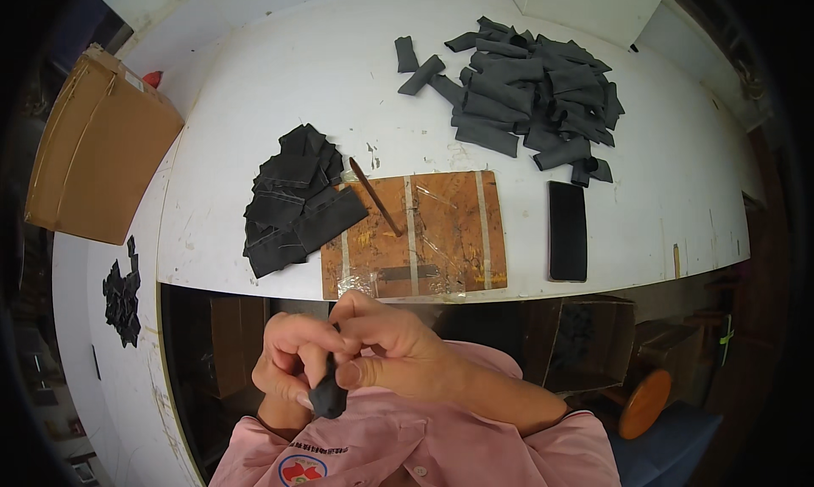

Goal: Manually wrapping or assembling black rubber or foam components on a workbench.

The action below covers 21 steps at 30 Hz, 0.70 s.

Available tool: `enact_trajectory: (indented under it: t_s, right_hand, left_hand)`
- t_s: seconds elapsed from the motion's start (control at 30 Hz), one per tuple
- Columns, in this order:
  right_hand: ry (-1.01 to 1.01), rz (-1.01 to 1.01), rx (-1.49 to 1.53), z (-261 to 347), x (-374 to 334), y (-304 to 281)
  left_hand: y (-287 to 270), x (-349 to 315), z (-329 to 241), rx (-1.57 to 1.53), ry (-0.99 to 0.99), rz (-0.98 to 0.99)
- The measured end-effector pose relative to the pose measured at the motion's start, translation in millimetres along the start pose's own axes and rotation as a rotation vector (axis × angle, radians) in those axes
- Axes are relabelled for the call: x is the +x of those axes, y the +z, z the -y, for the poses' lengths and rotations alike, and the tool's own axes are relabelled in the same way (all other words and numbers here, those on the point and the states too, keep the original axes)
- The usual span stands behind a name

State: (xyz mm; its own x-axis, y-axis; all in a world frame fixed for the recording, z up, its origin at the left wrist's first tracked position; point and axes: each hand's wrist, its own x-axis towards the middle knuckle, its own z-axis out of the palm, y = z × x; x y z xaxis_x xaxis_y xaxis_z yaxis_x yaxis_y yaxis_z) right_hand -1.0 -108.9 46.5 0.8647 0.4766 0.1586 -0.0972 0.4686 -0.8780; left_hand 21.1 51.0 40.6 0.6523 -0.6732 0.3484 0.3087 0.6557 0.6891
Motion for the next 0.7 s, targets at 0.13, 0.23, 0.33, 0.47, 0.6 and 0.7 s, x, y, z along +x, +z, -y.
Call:
enact_trajectory:
  t_s: [0.13,0.23,0.33,0.47,0.6,0.7]
  right_hand:
    - [-0.029,-0.297,-0.180,-10.1,6.9,-32.6]
    - [0.023,-0.297,-0.080,-8.7,5.4,-27.2]
    - [0.025,-0.245,-0.043,-6.4,-0.9,-21.4]
    - [0.074,-0.351,0.139,-19.9,-0.3,-31.7]
    - [-0.180,-0.317,-0.273,-14.7,3.5,-42.2]
    - [-0.297,-0.364,-0.538,0.5,12.1,-34.1]
  left_hand:
    - [18.6,7.2,7.2,0.443,-0.051,-0.690]
    - [19.0,17.5,10.9,0.035,-0.011,-0.620]
    - [10.5,8.5,21.1,-0.505,-0.139,-0.342]
    - [15.5,18.0,16.4,-0.463,-0.161,-0.166]
    - [27.2,29.3,23.5,0.423,-0.063,-0.731]
    - [25.2,28.4,33.2,0.902,0.158,-0.798]
